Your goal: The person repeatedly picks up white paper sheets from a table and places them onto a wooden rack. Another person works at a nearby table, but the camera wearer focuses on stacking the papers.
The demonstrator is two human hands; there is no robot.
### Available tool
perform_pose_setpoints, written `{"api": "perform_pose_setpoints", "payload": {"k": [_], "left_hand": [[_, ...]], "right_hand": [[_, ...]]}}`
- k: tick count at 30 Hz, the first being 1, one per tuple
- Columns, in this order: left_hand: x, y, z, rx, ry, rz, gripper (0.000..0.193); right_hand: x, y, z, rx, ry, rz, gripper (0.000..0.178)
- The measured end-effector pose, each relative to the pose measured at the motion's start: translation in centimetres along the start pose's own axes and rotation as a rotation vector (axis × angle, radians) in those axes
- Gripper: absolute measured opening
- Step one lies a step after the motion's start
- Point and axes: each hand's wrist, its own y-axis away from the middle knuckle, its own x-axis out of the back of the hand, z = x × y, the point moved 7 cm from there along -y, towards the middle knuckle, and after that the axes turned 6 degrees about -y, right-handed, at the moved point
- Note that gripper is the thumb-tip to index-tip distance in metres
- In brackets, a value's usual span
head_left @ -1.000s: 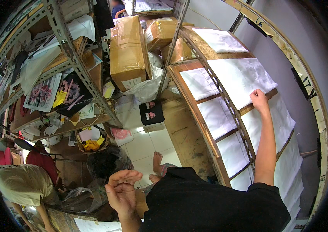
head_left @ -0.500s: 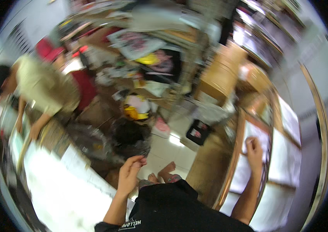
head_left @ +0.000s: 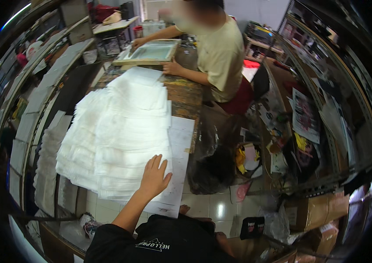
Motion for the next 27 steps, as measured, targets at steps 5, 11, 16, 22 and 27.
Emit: {"api": "perform_pose_setpoints", "payload": {"k": [5,11,16,22,27], "left_hand": [[-1.7,3.1,-6.2,0.197,-0.195,0.007,0.059],[-3.1,4.5,-7.1,0.187,-0.217,0.136,0.063],[-2.7,4.4,-7.0,0.211,-0.203,0.161,0.061],[-2.3,4.3,-6.7,0.185,-0.237,0.221,0.058],[-2.1,4.5,-6.8,0.184,-0.248,0.22,0.057]], "right_hand": [[1.9,-0.3,-2.0,0.071,0.117,-0.008,0.03],[4.6,-4.3,-3.5,-0.001,0.072,0.078,0.029],[4.1,-5.4,-6.2,0.06,0.072,0.055,0.02],[2.4,-5.4,-6.3,0.04,0.112,0.043,0.024],[1.8,-3.8,-8.5,0.09,0.333,-0.025,0.033]]}}
